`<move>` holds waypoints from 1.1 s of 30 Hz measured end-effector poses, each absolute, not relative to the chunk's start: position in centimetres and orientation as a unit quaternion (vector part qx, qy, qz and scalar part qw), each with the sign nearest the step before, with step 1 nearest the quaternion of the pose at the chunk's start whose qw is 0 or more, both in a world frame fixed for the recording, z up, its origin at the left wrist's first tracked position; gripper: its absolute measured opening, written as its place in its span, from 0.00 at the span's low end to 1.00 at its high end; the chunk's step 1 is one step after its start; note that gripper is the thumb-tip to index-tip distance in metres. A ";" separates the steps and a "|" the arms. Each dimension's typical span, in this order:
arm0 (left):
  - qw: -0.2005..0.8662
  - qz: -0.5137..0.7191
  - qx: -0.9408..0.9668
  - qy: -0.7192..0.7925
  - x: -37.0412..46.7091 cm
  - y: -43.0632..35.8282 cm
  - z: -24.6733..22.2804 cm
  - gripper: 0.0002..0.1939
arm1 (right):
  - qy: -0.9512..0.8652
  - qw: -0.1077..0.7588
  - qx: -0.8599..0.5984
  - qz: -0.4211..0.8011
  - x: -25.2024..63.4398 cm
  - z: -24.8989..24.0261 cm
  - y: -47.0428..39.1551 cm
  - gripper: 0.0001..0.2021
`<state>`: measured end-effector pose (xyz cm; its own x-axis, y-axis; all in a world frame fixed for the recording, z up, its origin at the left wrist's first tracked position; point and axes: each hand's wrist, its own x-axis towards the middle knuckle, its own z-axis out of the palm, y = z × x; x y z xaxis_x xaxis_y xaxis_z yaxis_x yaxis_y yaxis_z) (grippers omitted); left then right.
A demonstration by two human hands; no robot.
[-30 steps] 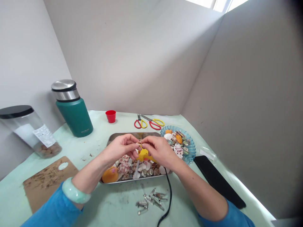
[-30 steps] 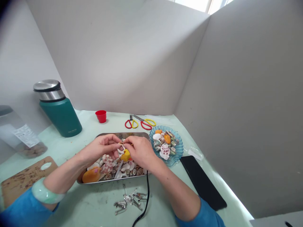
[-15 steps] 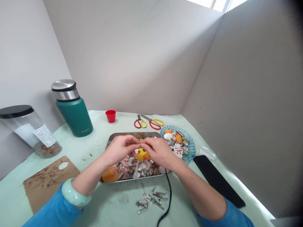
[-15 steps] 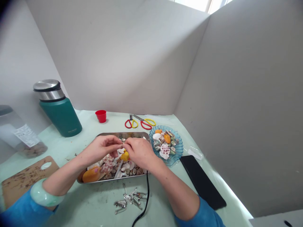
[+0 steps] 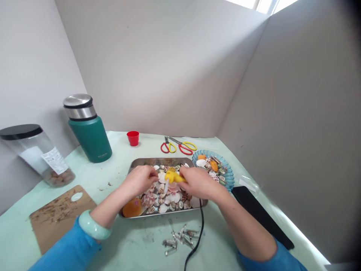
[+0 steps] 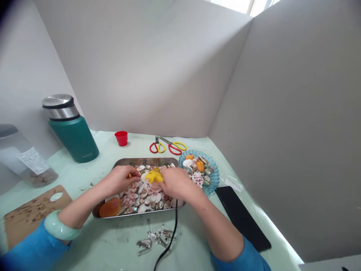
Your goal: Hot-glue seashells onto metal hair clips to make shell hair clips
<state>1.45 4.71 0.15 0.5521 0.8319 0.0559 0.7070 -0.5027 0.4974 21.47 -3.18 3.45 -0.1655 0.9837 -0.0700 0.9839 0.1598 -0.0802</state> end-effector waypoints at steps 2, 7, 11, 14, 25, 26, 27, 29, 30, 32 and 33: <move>0.223 0.142 0.857 0.442 1.6 4.5 0.1 0.08 | 0.762 -0.058 0.640 -0.084 22.6 4.4 -3.2 0.11; 0.245 0.120 0.870 0.412 1.9 3.9 0.1 0.06 | 0.745 -0.156 0.611 -0.217 24.5 5.9 -3.5 0.13; 0.216 0.135 0.868 0.425 1.7 4.1 0.1 0.08 | 0.662 -0.231 0.590 -0.401 24.9 4.9 -3.0 0.12; 0.238 0.173 0.835 0.465 1.6 4.2 0.6 0.11 | 0.576 -0.310 0.523 -0.546 24.9 3.5 -2.3 0.12; 0.422 0.193 0.760 0.455 2.4 2.8 2.2 0.16 | 0.462 -0.432 0.358 -0.687 22.9 1.1 -1.1 0.13; 0.397 0.186 0.772 0.461 2.2 3.1 2.1 0.16 | 0.475 -0.425 0.382 -0.669 23.1 1.3 -1.1 0.13; 0.371 0.177 0.784 0.465 1.9 3.5 1.9 0.15 | 0.493 -0.416 0.417 -0.640 23.3 1.5 -1.2 0.13; 0.317 0.155 0.811 0.466 1.5 4.2 1.3 0.11 | 0.543 -0.381 0.504 -0.554 24.0 2.1 -1.4 0.13; 0.289 0.142 0.826 0.463 1.4 4.4 1.0 0.09 | 0.571 -0.356 0.544 -0.501 24.3 2.4 -1.6 0.12; 0.233 0.118 0.855 0.447 1.3 4.6 0.3 0.12 | 0.630 -0.296 0.597 -0.399 24.7 3.1 -1.9 0.13; 0.202 0.110 0.871 0.434 1.5 4.6 0.0 0.15 | 0.657 -0.264 0.611 -0.354 24.8 3.4 -2.1 0.13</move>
